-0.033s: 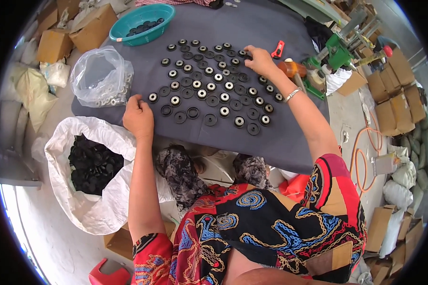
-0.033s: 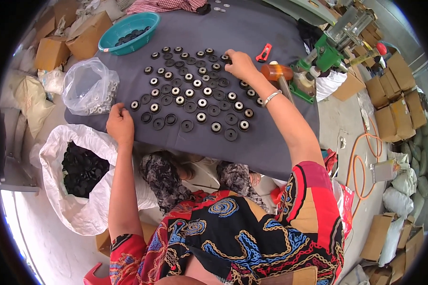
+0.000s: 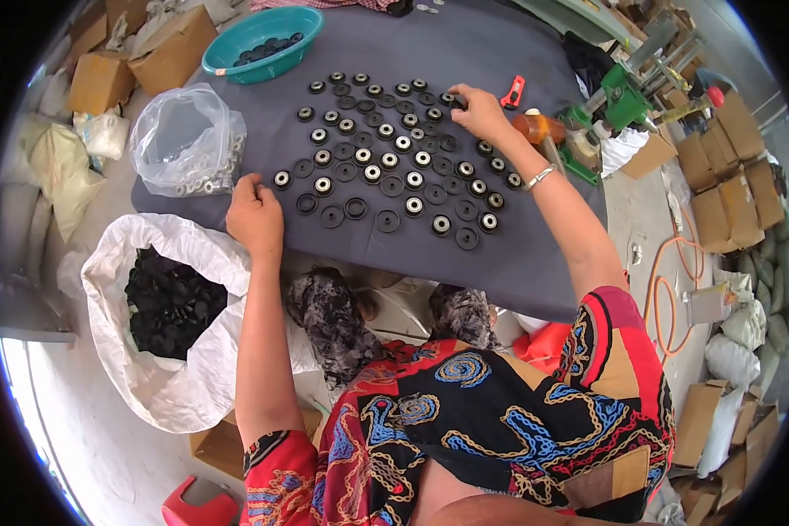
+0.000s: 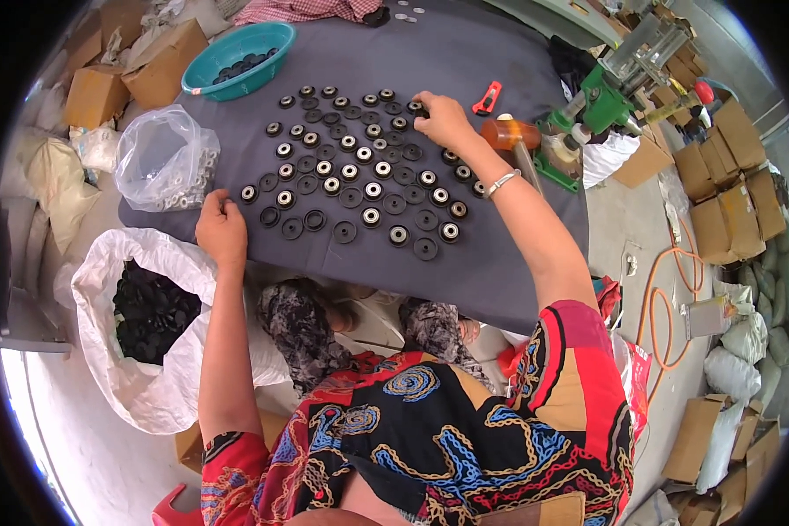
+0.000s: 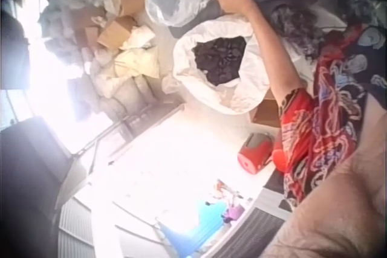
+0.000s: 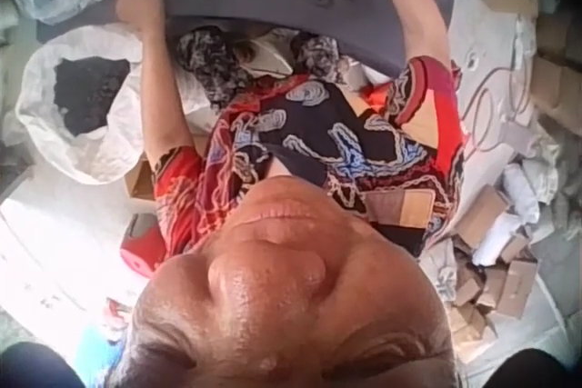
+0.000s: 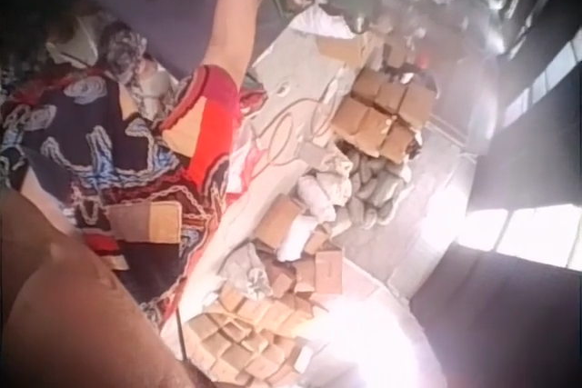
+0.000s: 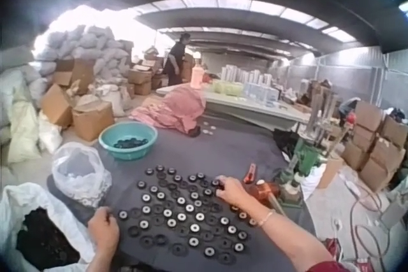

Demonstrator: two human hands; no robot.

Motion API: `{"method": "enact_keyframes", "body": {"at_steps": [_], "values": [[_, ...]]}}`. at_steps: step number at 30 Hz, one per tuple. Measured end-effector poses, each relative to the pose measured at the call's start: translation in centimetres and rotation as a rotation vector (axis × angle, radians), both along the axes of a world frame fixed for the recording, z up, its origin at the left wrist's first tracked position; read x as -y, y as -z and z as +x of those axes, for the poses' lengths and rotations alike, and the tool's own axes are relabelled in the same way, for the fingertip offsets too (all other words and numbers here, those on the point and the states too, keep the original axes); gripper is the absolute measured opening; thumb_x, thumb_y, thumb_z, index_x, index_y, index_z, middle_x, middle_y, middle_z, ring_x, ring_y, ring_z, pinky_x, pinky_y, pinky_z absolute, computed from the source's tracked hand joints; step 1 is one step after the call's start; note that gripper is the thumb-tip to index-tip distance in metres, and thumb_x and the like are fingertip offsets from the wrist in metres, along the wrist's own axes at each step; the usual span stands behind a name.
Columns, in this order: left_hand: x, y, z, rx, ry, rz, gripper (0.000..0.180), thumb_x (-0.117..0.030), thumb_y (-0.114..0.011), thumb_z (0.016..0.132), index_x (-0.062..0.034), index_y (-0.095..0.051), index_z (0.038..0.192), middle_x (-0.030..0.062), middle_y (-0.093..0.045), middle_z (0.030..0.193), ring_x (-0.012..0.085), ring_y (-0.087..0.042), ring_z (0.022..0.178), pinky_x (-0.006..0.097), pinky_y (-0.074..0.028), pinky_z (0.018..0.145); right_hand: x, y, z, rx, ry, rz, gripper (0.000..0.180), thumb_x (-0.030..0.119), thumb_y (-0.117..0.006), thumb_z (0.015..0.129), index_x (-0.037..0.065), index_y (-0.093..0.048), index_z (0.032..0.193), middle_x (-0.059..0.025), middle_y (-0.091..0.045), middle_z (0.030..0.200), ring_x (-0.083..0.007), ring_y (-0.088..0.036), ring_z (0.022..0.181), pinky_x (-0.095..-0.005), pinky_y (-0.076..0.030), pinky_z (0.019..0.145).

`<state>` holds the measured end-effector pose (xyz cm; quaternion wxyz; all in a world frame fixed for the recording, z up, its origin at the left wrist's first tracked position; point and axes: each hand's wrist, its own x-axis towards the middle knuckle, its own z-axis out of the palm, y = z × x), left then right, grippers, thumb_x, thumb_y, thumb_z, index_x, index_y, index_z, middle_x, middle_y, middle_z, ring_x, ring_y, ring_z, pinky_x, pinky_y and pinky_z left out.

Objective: The person assembles small metal washers into black plastic or rubber rings by hand.

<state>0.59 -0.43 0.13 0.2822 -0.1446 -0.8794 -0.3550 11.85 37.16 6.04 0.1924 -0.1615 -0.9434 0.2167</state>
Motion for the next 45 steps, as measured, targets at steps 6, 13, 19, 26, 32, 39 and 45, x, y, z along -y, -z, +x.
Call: {"method": "enact_keyframes", "body": {"at_steps": [6, 13, 19, 26, 32, 39, 45], "values": [[-0.4, -0.1, -0.1, -0.01, 0.009, 0.023, 0.013, -0.012, -0.057, 0.079, -0.0126, -0.064, 0.09, 0.0072, -0.068, 0.086, 0.0308, -0.065, 0.073, 0.042, -0.05, 0.063, -0.6, 1.5, 1.4, -0.065, -0.023, 0.029, 0.031, 0.013, -0.064, 0.072, 0.002, -0.061, 0.1, -0.0184, -0.064, 0.086, -0.0352, -0.062, 0.084, -0.0424, -0.048, 0.077], [-0.3, -0.1, -0.2, -0.004, -0.003, -0.002, 0.014, -0.011, -0.057, 0.078, -0.0128, -0.065, 0.09, 0.0063, -0.068, 0.086, 0.03, -0.065, 0.073, 0.042, -0.05, 0.062, -0.3, -0.4, 2.5, 0.251, 0.023, 0.246, 0.034, 0.014, -0.066, 0.071, 0.003, -0.063, 0.103, -0.0187, -0.066, 0.093, -0.035, -0.062, 0.092, -0.0424, -0.049, 0.079], [-0.4, -0.1, -0.2, -0.011, 0.005, 0.013, 0.014, -0.01, -0.057, 0.078, -0.0123, -0.064, 0.089, 0.0062, -0.068, 0.086, 0.0301, -0.065, 0.072, 0.041, -0.05, 0.062, -2.3, -1.2, -0.1, 0.2, -0.049, 0.176, 0.036, 0.014, -0.066, 0.073, 0.005, -0.067, 0.108, -0.0175, -0.068, 0.095, -0.0333, -0.064, 0.092, -0.041, -0.049, 0.083], [-0.3, -0.2, 0.2, 0.0, 0.004, 0.013, 0.014, -0.011, -0.057, 0.079, -0.0124, -0.064, 0.09, 0.007, -0.068, 0.085, 0.0299, -0.065, 0.071, 0.041, -0.05, 0.063, -3.7, 0.0, -3.4, 0.181, -0.034, 0.116, 0.036, 0.016, -0.067, 0.076, 0.008, -0.066, 0.111, -0.0163, -0.068, 0.099, -0.0316, -0.064, 0.095, -0.0405, -0.049, 0.086], [-0.1, -0.2, -0.1, 0.016, 0.007, 0.023, 0.013, -0.011, -0.057, 0.079, -0.0128, -0.064, 0.09, 0.0072, -0.068, 0.085, 0.0297, -0.065, 0.071, 0.041, -0.05, 0.062, -3.1, -0.3, -4.4, 0.303, 0.022, 0.267, 0.032, 0.019, -0.069, 0.078, 0.012, -0.068, 0.109, -0.0123, -0.068, 0.103, -0.03, -0.063, 0.1, -0.0407, -0.049, 0.087], [-0.2, -0.3, -0.1, -0.009, 0.002, 0.027, 0.013, -0.011, -0.057, 0.079, -0.0125, -0.064, 0.089, 0.008, -0.068, 0.085, 0.0299, -0.065, 0.071, 0.041, -0.05, 0.062, -3.2, -1.2, -4.4, 0.339, 0.127, 0.366, 0.031, 0.024, -0.069, 0.079, 0.013, -0.068, 0.108, -0.0109, -0.069, 0.099, -0.0276, -0.063, 0.101, -0.0439, -0.043, 0.09], [-0.3, -0.3, 0.0, -0.075, 0.025, 0.046, 0.014, -0.012, -0.058, 0.081, -0.0129, -0.066, 0.093, 0.0085, -0.068, 0.078, 0.0279, -0.065, 0.067, 0.038, -0.05, 0.063, -0.7, -1.2, -5.3, 0.227, 0.072, 0.509, 0.031, 0.029, -0.07, 0.078, 0.01, -0.069, 0.102, -0.0145, -0.069, 0.094, -0.0301, -0.064, 0.096, -0.045, -0.045, 0.085]]}}
